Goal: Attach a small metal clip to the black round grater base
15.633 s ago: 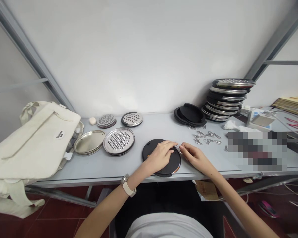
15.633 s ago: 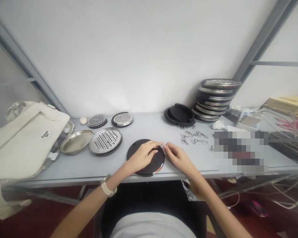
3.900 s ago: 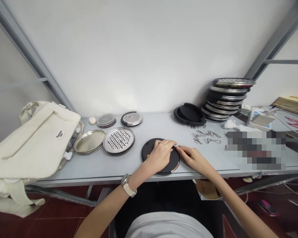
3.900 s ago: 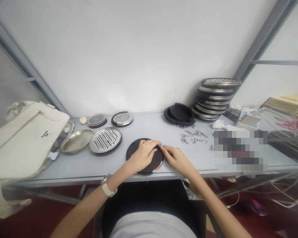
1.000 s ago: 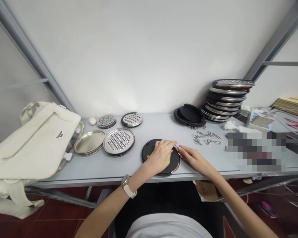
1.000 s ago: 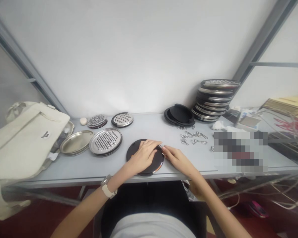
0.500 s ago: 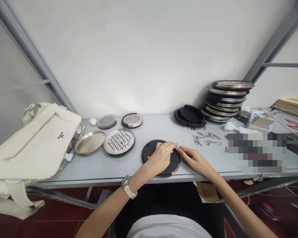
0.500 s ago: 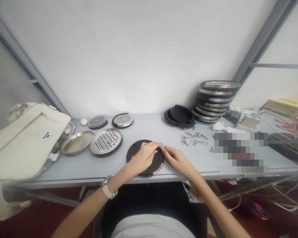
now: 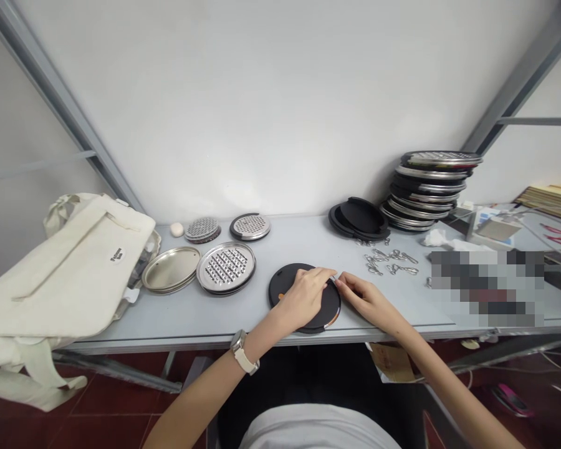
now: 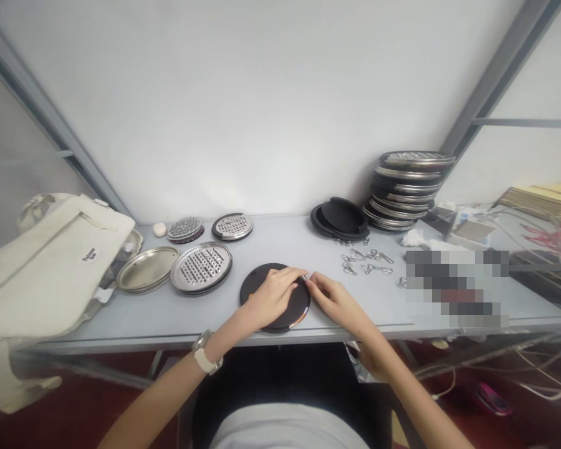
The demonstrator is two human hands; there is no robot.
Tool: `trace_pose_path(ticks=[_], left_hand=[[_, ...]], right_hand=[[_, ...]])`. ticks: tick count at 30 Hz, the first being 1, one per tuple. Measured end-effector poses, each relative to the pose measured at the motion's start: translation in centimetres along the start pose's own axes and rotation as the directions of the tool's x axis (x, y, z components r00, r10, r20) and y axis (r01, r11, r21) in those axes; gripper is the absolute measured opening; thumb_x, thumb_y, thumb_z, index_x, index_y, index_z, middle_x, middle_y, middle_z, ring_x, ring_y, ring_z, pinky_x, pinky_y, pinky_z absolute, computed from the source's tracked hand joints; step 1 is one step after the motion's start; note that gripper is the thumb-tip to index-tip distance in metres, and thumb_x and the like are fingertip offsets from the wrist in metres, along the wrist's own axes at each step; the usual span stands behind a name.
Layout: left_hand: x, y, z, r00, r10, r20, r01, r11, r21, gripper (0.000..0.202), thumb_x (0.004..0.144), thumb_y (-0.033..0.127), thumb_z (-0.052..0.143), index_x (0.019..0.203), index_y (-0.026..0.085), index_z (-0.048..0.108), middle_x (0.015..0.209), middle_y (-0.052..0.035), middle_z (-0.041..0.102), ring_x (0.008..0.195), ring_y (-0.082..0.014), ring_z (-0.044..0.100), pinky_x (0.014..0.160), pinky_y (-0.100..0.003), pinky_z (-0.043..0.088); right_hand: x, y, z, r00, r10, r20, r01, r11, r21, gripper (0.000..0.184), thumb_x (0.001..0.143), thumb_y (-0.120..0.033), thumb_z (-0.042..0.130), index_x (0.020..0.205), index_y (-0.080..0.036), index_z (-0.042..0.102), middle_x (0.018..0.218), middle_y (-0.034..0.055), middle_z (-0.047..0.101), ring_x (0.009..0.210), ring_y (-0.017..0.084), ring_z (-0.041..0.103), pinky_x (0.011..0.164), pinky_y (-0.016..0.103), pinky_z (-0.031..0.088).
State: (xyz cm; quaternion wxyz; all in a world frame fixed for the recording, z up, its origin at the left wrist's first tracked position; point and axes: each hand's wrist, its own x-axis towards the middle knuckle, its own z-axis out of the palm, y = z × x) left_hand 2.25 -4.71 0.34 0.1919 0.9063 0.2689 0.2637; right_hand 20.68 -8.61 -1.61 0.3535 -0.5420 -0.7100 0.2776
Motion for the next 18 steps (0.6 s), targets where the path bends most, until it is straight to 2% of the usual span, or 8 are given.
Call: trace_pose_path(ticks=[18], left_hand=[[0.01, 0.35, -0.33, 1.0, -0.008, -0.01, 0.009, 0.999, 0.032, 0.038, 0.092, 0.004, 0.033, 0.123, 0.019, 0.049, 0.119, -0.0057, 0.06, 0.109, -0.0174, 0.055, 0.093, -0.033, 0.039]], right_hand=[[-0.04, -0.24, -0.17, 0.999, -0.028, -0.038, 0.029, 0.999, 0.02, 0.031, 0.098, -0.043, 0.036, 0.077, -0.022, 0.045, 0.063, -0.0041, 0.043, 0.061, 0.014, 0.045, 0.061, 0.026, 0.04]])
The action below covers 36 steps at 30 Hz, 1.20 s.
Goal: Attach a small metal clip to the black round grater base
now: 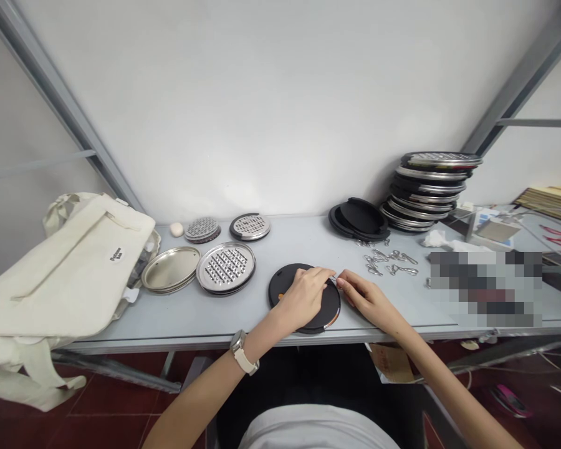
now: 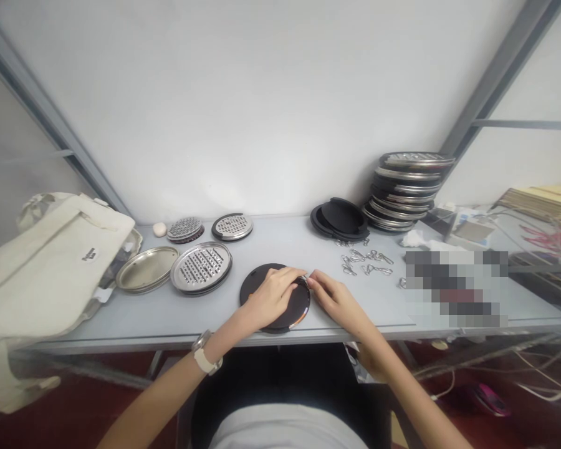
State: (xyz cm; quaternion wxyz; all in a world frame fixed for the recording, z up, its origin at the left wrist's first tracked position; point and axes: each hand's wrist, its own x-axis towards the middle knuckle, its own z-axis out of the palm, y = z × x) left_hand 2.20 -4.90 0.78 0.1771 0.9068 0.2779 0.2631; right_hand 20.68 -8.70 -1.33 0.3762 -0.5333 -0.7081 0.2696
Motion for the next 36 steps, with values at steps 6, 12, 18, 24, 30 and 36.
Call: trace_pose_path(ticks=[6, 12, 18, 24, 30, 36], left_hand=[[0.07, 0.21, -0.14, 1.0, -0.022, 0.008, 0.022, 1.0, 0.021, 0.037, 0.092, 0.005, 0.035, 0.124, 0.019, 0.049, 0.118, -0.0066, 0.06, 0.109, -0.0186, 0.055, 0.094, -0.034, 0.039], [0.04, 0.08, -0.07, 1.0, -0.014, -0.018, 0.014, 1.0, -0.011, 0.036, 0.092, 0.005, 0.036, 0.122, 0.019, 0.051, 0.117, -0.0055, 0.062, 0.107, -0.0183, 0.057, 0.093, -0.033, 0.039], [0.07, 0.05, -0.1, 1.0, -0.018, -0.022, 0.017, 0.999, -0.051, 0.036, 0.091, 0.004, 0.038, 0.121, 0.02, 0.052, 0.116, -0.0042, 0.063, 0.106, -0.018, 0.057, 0.092, -0.033, 0.039], [0.16, -0.32, 0.14, 0.997, -0.048, -0.057, 0.041, 0.993, -0.111, 0.034, 0.091, 0.006, 0.042, 0.119, 0.021, 0.053, 0.118, -0.0034, 0.062, 0.111, -0.0174, 0.056, 0.095, -0.033, 0.039], [0.19, -0.51, 0.32, 0.996, -0.058, -0.067, 0.047, 0.988, -0.15, 0.035, 0.091, 0.005, 0.044, 0.121, 0.021, 0.054, 0.121, -0.0026, 0.062, 0.112, -0.0171, 0.056, 0.097, -0.033, 0.038], [0.16, -0.54, 0.31, 0.997, -0.05, -0.063, 0.039, 0.985, -0.166, 0.038, 0.09, 0.005, 0.044, 0.122, 0.021, 0.055, 0.122, -0.0036, 0.062, 0.112, -0.018, 0.056, 0.097, -0.033, 0.039]], right_hand=[[0.0, 0.1, -0.04, 1.0, 0.017, -0.005, -0.017, 1.0, -0.006, 0.03, 0.097, -0.043, 0.036, 0.077, -0.023, 0.046, 0.059, -0.0051, 0.042, 0.058, 0.014, 0.045, 0.061, 0.026, 0.04], [0.0, 0.45, 0.0, 1.0, 0.024, -0.002, -0.024, 1.0, 0.01, 0.028, 0.097, -0.041, 0.037, 0.078, -0.023, 0.047, 0.059, -0.0059, 0.042, 0.057, 0.014, 0.045, 0.061, 0.026, 0.039], [0.0, 0.36, -0.02, 1.0, 0.026, 0.002, -0.026, 1.0, 0.018, 0.028, 0.097, -0.04, 0.038, 0.076, -0.023, 0.045, 0.058, -0.0061, 0.042, 0.057, 0.014, 0.045, 0.061, 0.025, 0.038], [-0.03, 0.15, -0.07, 1.0, 0.026, 0.002, -0.026, 1.0, 0.017, 0.027, 0.098, -0.038, 0.038, 0.076, -0.023, 0.045, 0.058, -0.0061, 0.041, 0.057, 0.014, 0.044, 0.061, 0.025, 0.038], [-0.08, 0.22, -0.06, 1.0, 0.025, 0.004, -0.025, 1.0, 0.0, 0.027, 0.098, -0.038, 0.037, 0.077, -0.023, 0.044, 0.059, -0.006, 0.041, 0.057, 0.014, 0.044, 0.06, 0.025, 0.038], [-0.11, 0.32, -0.05, 1.0, 0.013, -0.009, -0.013, 1.0, 0.008, 0.027, 0.098, -0.037, 0.037, 0.078, -0.023, 0.045, 0.059, -0.0059, 0.04, 0.056, 0.013, 0.043, 0.06, 0.025, 0.037]])
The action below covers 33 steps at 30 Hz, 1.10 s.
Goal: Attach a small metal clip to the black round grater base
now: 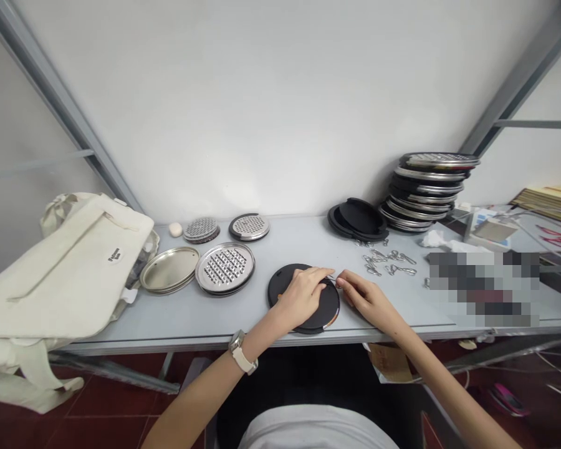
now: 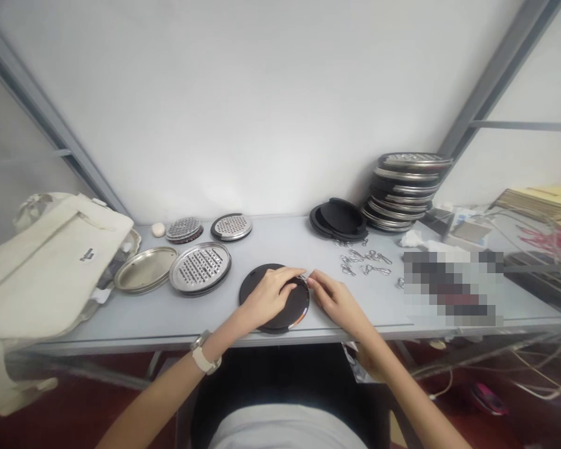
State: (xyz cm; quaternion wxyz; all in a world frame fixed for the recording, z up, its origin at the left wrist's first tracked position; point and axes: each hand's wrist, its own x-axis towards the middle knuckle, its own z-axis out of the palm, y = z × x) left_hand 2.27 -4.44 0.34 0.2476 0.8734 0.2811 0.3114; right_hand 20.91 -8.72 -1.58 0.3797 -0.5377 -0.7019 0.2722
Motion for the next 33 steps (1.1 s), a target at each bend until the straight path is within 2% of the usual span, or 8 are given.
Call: trace_pose_path(ticks=[16, 23, 26, 30, 33], left_hand=[[-0.05, 0.06, -0.07, 0.999, 0.03, 0.011, -0.03, 1.0, -0.011, 0.039, 0.092, 0.006, 0.042, 0.125, 0.022, 0.054, 0.121, -0.0033, 0.062, 0.11, -0.0182, 0.057, 0.095, -0.033, 0.039], [-0.11, 0.23, -0.12, 0.999, 0.036, 0.022, -0.036, 0.999, 0.006, 0.039, 0.092, 0.005, 0.04, 0.125, 0.023, 0.054, 0.121, -0.0015, 0.062, 0.108, -0.0178, 0.057, 0.095, -0.032, 0.039], [-0.18, 0.35, -0.17, 0.999, 0.034, 0.019, -0.034, 0.999, 0.034, 0.038, 0.092, 0.006, 0.04, 0.124, 0.022, 0.053, 0.121, -0.0019, 0.061, 0.109, -0.0176, 0.056, 0.095, -0.032, 0.04], [-0.27, 0.5, -0.26, 1.0, 0.006, 0.01, -0.007, 0.995, 0.095, 0.034, 0.093, 0.008, 0.041, 0.122, 0.021, 0.052, 0.119, -0.0047, 0.058, 0.11, -0.0183, 0.053, 0.096, -0.033, 0.04], [-0.24, 0.53, -0.28, 1.0, 0.009, 0.017, -0.011, 0.993, 0.116, 0.032, 0.093, 0.009, 0.041, 0.12, 0.021, 0.052, 0.117, -0.0048, 0.058, 0.111, -0.0184, 0.053, 0.097, -0.034, 0.039]], right_hand=[[-0.01, -0.06, 0.1, 0.999, -0.025, -0.029, 0.026, 1.0, 0.012, 0.028, 0.098, -0.037, 0.038, 0.076, -0.022, 0.045, 0.061, -0.0048, 0.042, 0.059, 0.014, 0.044, 0.061, 0.026, 0.037], [-0.09, 0.04, -0.13, 0.996, 0.02, -0.086, -0.018, 1.0, 0.022, 0.03, 0.099, -0.038, 0.037, 0.073, -0.023, 0.04, 0.057, -0.0059, 0.041, 0.055, 0.013, 0.042, 0.058, 0.025, 0.036], [0.0, 0.12, -0.13, 0.998, 0.019, -0.059, -0.017, 1.0, 0.026, 0.031, 0.099, -0.038, 0.037, 0.071, -0.023, 0.04, 0.057, -0.0059, 0.042, 0.055, 0.013, 0.042, 0.058, 0.025, 0.037], [0.25, -0.13, 0.06, 1.0, -0.023, 0.01, 0.023, 1.0, -0.001, 0.027, 0.098, -0.038, 0.037, 0.078, -0.022, 0.046, 0.062, -0.0047, 0.046, 0.06, 0.014, 0.045, 0.061, 0.025, 0.038], [0.28, -0.24, 0.19, 0.999, -0.031, 0.015, 0.032, 0.999, -0.02, 0.027, 0.098, -0.038, 0.037, 0.081, -0.022, 0.049, 0.067, -0.0035, 0.049, 0.063, 0.014, 0.047, 0.062, 0.025, 0.038]])
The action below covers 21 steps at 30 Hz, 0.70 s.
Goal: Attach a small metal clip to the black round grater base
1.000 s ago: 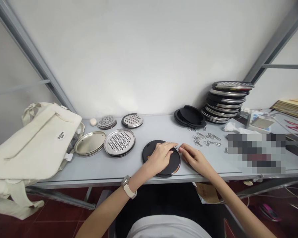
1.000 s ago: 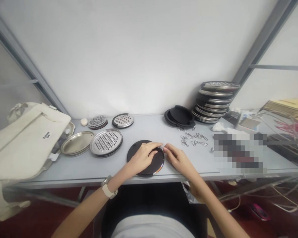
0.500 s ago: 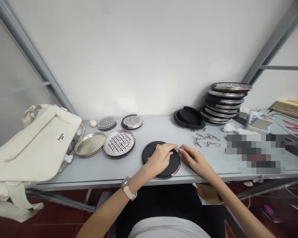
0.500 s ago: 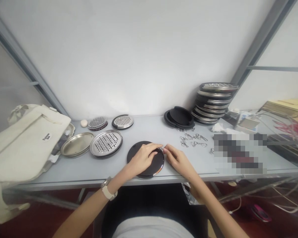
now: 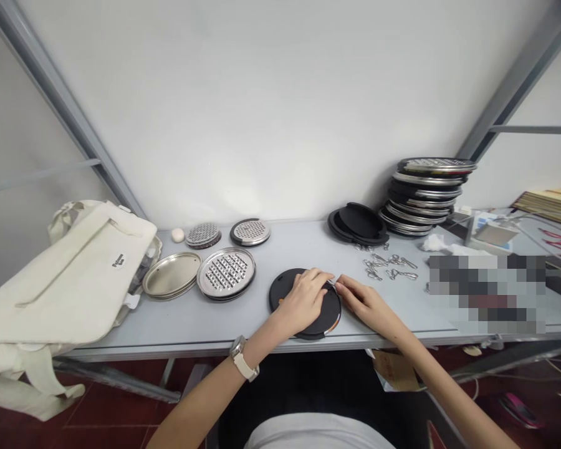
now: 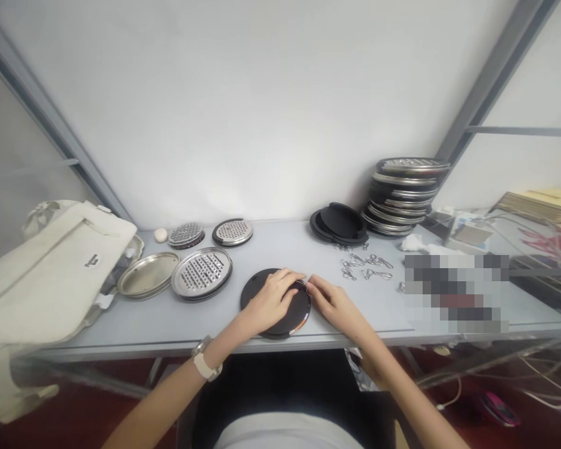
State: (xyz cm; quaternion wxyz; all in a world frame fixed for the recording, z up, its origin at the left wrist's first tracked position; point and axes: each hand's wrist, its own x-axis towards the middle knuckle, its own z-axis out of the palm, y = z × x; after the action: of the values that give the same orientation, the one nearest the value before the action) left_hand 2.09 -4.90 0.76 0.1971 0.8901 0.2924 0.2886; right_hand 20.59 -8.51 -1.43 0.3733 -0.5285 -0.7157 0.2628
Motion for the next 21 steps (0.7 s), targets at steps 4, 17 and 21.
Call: trace_pose_path(ticks=[4, 17, 21], left_hand=[[0.11, 0.04, 0.01, 1.0, 0.002, 0.007, -0.002, 1.0, -0.001, 0.031, 0.093, 0.008, 0.041, 0.118, 0.021, 0.053, 0.116, -0.0044, 0.061, 0.111, -0.0191, 0.054, 0.096, -0.035, 0.039], [0.15, 0.25, -0.21, 0.999, 0.003, 0.036, -0.003, 1.0, -0.003, 0.032, 0.093, 0.008, 0.039, 0.117, 0.02, 0.055, 0.117, -0.004, 0.062, 0.111, -0.0189, 0.054, 0.095, -0.034, 0.038], [0.15, 0.3, -0.24, 0.999, 0.003, 0.035, -0.003, 1.0, -0.004, 0.032, 0.092, 0.007, 0.039, 0.117, 0.02, 0.055, 0.116, -0.0041, 0.062, 0.111, -0.0187, 0.054, 0.094, -0.034, 0.038]], right_hand=[[-0.12, 0.32, 0.1, 0.999, 0.028, -0.016, -0.028, 0.999, 0.021, 0.03, 0.098, -0.04, 0.037, 0.076, -0.022, 0.045, 0.065, -0.0042, 0.047, 0.061, 0.013, 0.045, 0.058, 0.024, 0.037], [-0.26, 0.14, 0.01, 1.0, 0.012, 0.004, -0.012, 1.0, -0.023, 0.032, 0.099, -0.043, 0.034, 0.077, -0.022, 0.043, 0.068, -0.0024, 0.048, 0.064, 0.015, 0.046, 0.062, 0.027, 0.039], [-0.23, -0.08, -0.11, 1.0, 0.0, 0.006, 0.0, 1.0, -0.024, 0.032, 0.099, -0.042, 0.034, 0.076, -0.022, 0.044, 0.07, -0.002, 0.051, 0.066, 0.015, 0.048, 0.064, 0.027, 0.04]])
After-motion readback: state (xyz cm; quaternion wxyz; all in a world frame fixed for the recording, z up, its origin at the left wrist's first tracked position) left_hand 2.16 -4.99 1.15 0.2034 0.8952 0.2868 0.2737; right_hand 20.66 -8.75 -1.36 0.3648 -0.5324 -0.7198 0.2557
